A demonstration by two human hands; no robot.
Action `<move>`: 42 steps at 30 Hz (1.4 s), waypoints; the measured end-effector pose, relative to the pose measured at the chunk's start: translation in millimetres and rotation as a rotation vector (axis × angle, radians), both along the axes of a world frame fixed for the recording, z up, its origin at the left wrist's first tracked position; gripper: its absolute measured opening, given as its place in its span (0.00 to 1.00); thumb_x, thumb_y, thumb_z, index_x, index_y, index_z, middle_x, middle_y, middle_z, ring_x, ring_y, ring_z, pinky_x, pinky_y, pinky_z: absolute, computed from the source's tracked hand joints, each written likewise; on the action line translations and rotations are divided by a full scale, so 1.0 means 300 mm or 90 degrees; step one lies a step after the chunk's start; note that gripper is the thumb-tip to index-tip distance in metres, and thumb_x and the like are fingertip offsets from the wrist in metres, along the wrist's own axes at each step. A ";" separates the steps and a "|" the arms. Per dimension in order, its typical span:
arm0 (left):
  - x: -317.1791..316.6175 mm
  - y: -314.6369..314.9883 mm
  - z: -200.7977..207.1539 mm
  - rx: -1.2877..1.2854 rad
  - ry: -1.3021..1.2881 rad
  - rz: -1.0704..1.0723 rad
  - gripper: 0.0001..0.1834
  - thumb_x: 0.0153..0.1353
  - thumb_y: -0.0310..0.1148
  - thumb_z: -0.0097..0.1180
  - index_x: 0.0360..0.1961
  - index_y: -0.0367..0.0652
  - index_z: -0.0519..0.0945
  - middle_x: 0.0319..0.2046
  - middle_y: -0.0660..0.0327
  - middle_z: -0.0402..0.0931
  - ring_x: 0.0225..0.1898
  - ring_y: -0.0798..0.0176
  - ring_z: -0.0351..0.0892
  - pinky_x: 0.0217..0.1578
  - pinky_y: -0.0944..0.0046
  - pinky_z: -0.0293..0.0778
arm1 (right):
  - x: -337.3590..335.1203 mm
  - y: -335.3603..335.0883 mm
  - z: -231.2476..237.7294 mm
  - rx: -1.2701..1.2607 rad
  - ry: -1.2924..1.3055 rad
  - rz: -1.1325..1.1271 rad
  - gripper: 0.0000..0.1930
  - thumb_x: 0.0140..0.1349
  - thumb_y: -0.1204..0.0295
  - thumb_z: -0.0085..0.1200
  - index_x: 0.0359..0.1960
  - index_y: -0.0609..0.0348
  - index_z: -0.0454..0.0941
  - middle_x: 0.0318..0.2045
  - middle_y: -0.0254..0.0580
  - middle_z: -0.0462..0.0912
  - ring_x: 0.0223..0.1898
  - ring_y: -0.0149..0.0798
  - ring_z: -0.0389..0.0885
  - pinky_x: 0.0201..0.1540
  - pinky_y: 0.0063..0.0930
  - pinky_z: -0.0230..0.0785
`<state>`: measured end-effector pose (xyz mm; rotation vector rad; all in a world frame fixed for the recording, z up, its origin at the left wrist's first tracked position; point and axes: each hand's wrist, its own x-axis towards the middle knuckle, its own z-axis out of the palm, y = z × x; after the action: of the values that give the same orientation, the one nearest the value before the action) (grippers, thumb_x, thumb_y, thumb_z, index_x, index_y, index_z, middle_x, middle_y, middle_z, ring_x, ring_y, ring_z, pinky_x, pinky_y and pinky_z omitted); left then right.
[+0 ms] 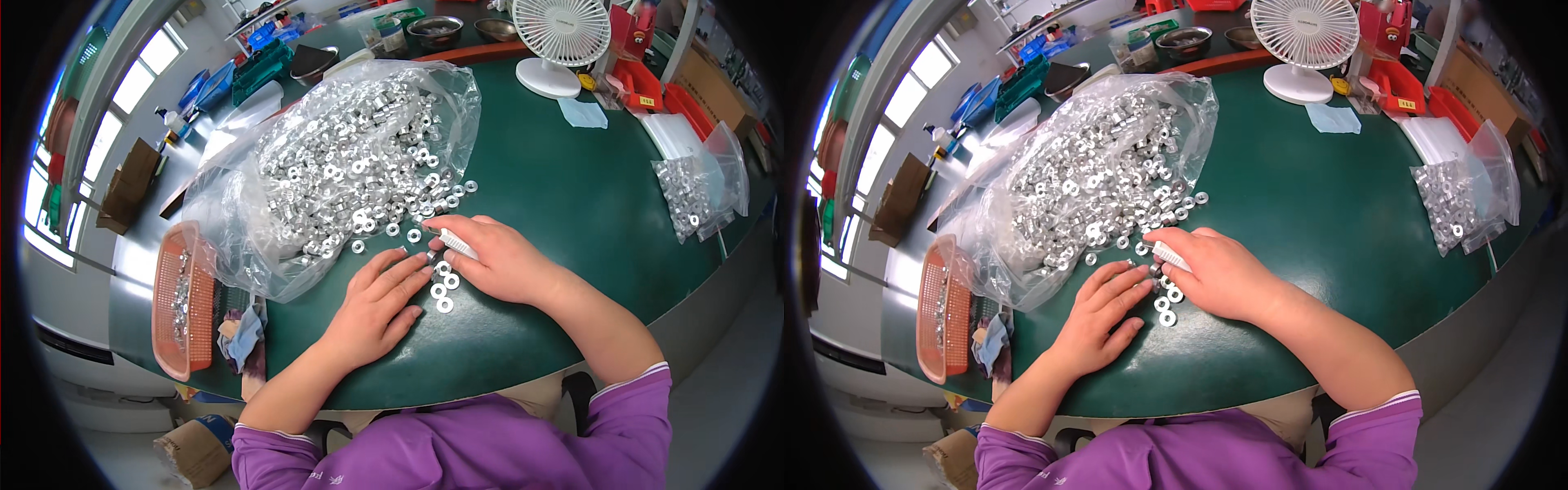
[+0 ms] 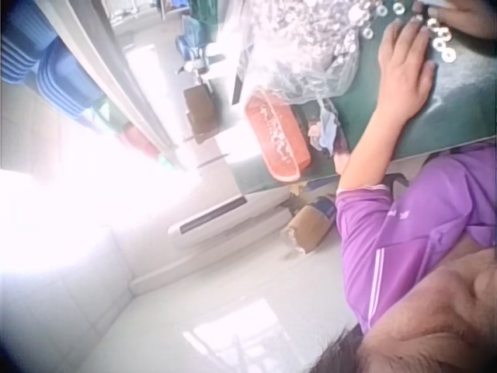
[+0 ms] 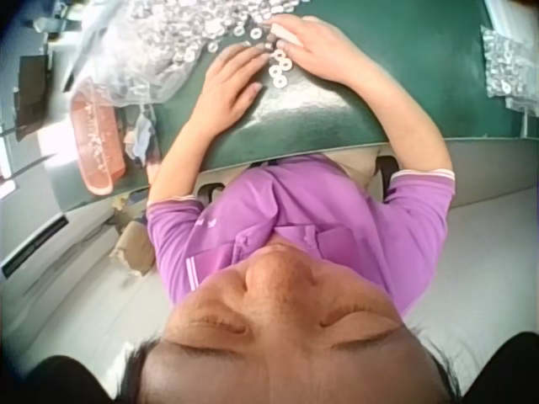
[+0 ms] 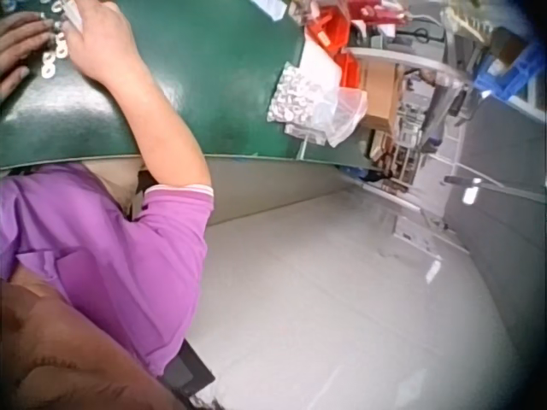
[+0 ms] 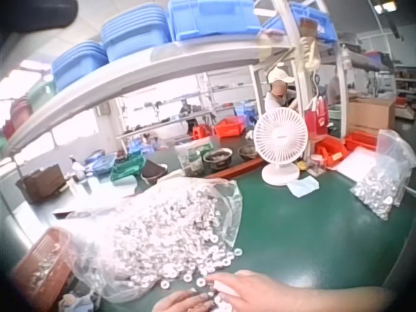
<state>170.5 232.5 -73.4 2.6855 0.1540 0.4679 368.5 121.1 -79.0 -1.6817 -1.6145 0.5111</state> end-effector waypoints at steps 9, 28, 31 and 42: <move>-0.022 0.006 -0.030 0.030 0.039 0.069 0.27 0.53 0.33 0.59 0.55 0.39 0.71 0.58 0.55 0.64 0.62 0.48 0.59 0.58 0.50 0.60 | -0.012 -0.002 0.016 -0.033 0.005 0.048 0.24 0.60 0.71 0.50 0.60 0.51 0.65 0.50 0.38 0.77 0.52 0.46 0.72 0.56 0.37 0.64; -0.025 -0.002 -0.052 -0.318 -0.016 0.075 0.37 0.53 0.17 0.49 0.66 0.37 0.52 0.49 0.52 0.72 0.47 0.58 0.72 0.48 0.60 0.70 | -0.030 -0.014 0.027 -0.046 -0.014 0.089 0.23 0.60 0.73 0.49 0.59 0.51 0.66 0.45 0.36 0.80 0.48 0.43 0.73 0.54 0.36 0.64; -0.033 -0.002 -0.047 -0.414 -0.002 0.080 0.38 0.53 0.16 0.47 0.67 0.37 0.50 0.51 0.51 0.70 0.47 0.56 0.72 0.50 0.59 0.70 | -0.035 -0.003 0.032 -0.043 0.141 0.071 0.21 0.62 0.72 0.48 0.58 0.52 0.66 0.43 0.40 0.81 0.49 0.45 0.76 0.54 0.36 0.65; -0.018 -0.004 -0.046 -0.262 0.001 0.006 0.43 0.51 0.22 0.54 0.67 0.37 0.48 0.59 0.50 0.65 0.58 0.48 0.64 0.60 0.53 0.58 | -0.031 -0.009 0.031 -0.099 0.162 0.026 0.19 0.64 0.72 0.46 0.58 0.55 0.65 0.43 0.45 0.82 0.47 0.43 0.80 0.52 0.34 0.68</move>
<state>165.2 231.5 -87.1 2.2836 0.2362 0.3894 359.3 118.2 -69.8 -1.6222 -1.4567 0.8537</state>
